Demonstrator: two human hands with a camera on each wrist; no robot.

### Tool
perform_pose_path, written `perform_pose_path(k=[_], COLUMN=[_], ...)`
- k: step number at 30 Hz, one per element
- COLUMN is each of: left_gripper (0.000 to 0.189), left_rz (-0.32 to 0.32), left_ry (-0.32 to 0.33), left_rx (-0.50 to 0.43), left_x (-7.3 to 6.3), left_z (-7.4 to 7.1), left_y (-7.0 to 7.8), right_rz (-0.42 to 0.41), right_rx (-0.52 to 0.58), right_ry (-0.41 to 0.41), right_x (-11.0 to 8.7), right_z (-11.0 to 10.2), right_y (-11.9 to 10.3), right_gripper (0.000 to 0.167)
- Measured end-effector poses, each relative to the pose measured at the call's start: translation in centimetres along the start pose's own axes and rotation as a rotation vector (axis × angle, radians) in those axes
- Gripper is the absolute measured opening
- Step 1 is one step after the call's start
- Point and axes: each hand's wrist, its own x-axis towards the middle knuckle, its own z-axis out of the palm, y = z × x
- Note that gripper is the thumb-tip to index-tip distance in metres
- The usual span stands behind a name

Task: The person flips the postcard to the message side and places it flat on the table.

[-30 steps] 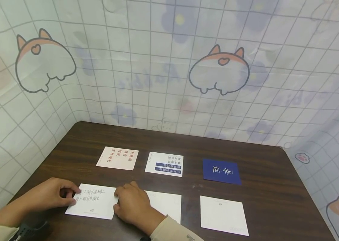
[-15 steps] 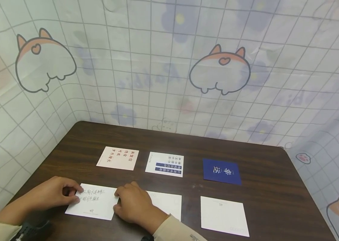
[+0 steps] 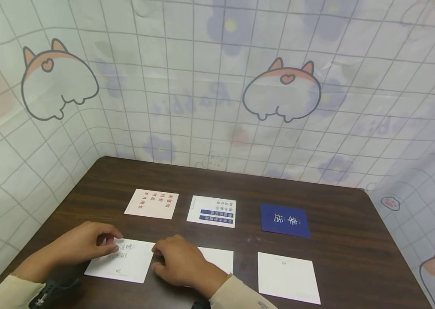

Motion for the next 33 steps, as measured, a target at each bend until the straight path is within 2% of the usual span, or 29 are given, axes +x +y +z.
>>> perform_pose_path(k=[9,16,23,33], left_gripper=[0.019,0.020,0.020,0.020], left_rz=[0.029,0.007,0.042,0.048], left_ry=[-0.015,-0.013,-0.009,-0.005], left_rx=[0.018,0.044,0.064,0.070], left_x=[1.1,2.1,3.6,4.7], left_z=[0.4,0.6,1.0,1.9], left_y=[1.1,2.2,3.3,4.3], right_rz=[0.034,0.056,0.061,0.068], right_rx=[0.052,0.055,0.059,0.043], right_ry=[-0.008,0.017,0.048,0.094], right_x=[-1.0,-1.8,-2.5,-3.5], right_z=[-0.8,-1.4,-2.2,-2.7], right_y=[0.9,1.9,3.2,4.9], right_gripper=[0.029,0.030,0.030,0.028])
